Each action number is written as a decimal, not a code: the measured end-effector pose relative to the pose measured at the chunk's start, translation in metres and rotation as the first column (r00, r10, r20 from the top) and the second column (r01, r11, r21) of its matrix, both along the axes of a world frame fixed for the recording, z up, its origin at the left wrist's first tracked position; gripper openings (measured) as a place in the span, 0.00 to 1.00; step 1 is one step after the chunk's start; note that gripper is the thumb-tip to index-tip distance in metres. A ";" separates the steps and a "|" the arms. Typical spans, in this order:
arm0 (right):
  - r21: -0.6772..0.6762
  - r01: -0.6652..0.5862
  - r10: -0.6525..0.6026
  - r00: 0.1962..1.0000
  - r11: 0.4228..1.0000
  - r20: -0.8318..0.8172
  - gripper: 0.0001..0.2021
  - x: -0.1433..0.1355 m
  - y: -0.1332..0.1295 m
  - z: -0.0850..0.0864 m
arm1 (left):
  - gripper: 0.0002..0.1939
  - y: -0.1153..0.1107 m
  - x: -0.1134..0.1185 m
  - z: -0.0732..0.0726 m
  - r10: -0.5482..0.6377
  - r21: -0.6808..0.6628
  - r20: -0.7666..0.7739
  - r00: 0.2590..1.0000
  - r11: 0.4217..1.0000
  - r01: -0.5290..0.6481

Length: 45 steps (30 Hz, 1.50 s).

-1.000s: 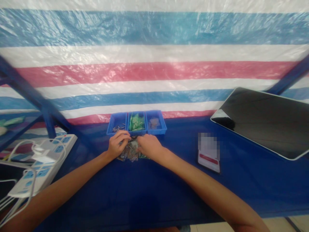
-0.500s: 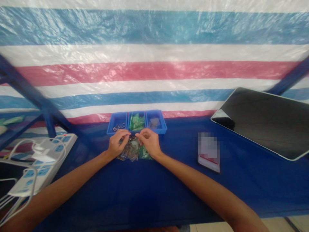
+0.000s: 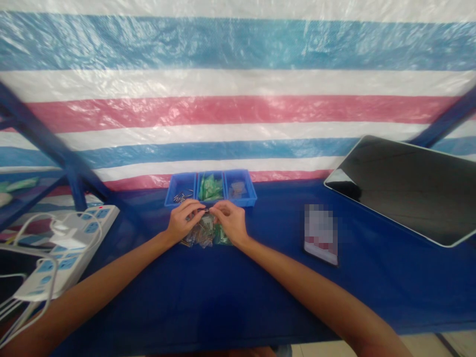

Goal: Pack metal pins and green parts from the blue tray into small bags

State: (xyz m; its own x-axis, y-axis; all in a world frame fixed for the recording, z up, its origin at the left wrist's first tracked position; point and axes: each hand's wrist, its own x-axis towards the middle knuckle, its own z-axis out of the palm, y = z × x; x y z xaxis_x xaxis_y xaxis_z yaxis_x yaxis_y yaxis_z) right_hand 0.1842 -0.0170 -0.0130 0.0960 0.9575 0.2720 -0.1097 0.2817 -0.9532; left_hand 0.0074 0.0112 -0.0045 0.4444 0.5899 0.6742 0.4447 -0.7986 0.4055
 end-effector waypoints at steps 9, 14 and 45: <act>0.022 0.006 -0.006 1.000 1.000 0.015 0.10 0.000 0.004 -0.005 | 0.07 0.001 0.000 0.001 0.004 0.004 -0.016 1.000 1.000 -0.004; 0.058 0.013 -0.022 0.988 0.998 0.152 0.12 0.001 0.004 -0.005 | 0.06 0.000 0.001 0.002 0.001 -0.009 0.021 1.000 1.000 -0.001; 0.221 -0.009 -0.060 0.951 0.975 0.302 0.11 0.002 -0.003 0.001 | 0.07 0.000 -0.001 0.003 -0.040 -0.005 0.002 0.999 0.999 0.040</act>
